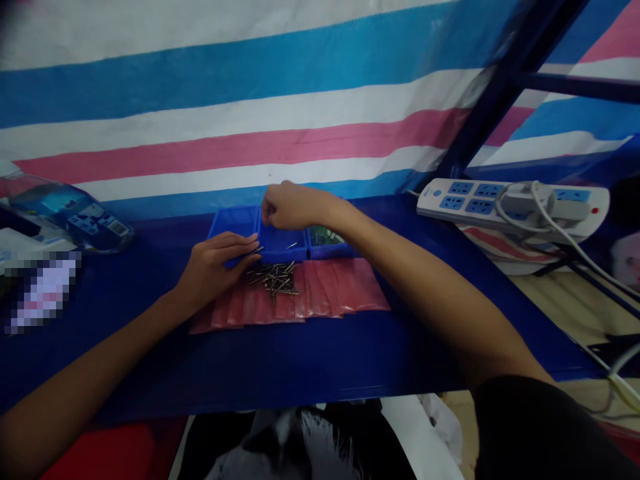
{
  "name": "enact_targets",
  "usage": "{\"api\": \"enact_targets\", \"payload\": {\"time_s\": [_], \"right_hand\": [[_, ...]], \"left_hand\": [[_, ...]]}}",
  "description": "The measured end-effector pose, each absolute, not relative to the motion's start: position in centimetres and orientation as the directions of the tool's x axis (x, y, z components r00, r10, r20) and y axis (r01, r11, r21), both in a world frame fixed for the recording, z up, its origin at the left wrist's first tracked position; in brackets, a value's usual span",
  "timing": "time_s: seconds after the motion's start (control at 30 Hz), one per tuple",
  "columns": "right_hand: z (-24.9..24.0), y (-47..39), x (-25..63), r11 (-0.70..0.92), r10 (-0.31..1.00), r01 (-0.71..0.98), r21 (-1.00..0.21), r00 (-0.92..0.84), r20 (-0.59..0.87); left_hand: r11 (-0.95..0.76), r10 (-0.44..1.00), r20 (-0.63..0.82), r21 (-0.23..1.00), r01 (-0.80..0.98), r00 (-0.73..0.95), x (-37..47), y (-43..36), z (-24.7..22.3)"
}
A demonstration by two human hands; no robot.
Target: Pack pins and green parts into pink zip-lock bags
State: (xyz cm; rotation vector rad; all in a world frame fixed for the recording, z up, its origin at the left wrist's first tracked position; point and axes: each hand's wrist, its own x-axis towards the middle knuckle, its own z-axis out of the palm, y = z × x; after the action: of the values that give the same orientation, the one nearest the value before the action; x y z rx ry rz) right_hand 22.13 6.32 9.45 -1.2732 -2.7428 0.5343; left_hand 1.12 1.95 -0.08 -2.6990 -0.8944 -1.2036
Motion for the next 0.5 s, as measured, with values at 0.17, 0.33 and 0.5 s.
{"api": "enact_targets", "payload": {"time_s": [0.17, 0.33, 0.5], "right_hand": [[6.8, 6.2, 20.9, 0.623, 0.749, 0.777, -0.09, -0.625, -0.22], [6.9, 6.3, 20.7, 0.686, 0.638, 0.71, -0.159, -0.692, -0.337], [7.2, 7.5, 21.2, 0.682, 0.511, 0.652, -0.33, -0.748, -0.423]], "left_hand": [[-0.833, 0.481, 0.69, 0.167, 0.527, 0.541, 1.1, 2.0, 0.0], [-0.832, 0.478, 0.689, 0.156, 0.533, 0.545, 1.1, 2.0, -0.1], [-0.826, 0.479, 0.685, 0.139, 0.546, 0.55, 1.0, 2.0, -0.4]]}}
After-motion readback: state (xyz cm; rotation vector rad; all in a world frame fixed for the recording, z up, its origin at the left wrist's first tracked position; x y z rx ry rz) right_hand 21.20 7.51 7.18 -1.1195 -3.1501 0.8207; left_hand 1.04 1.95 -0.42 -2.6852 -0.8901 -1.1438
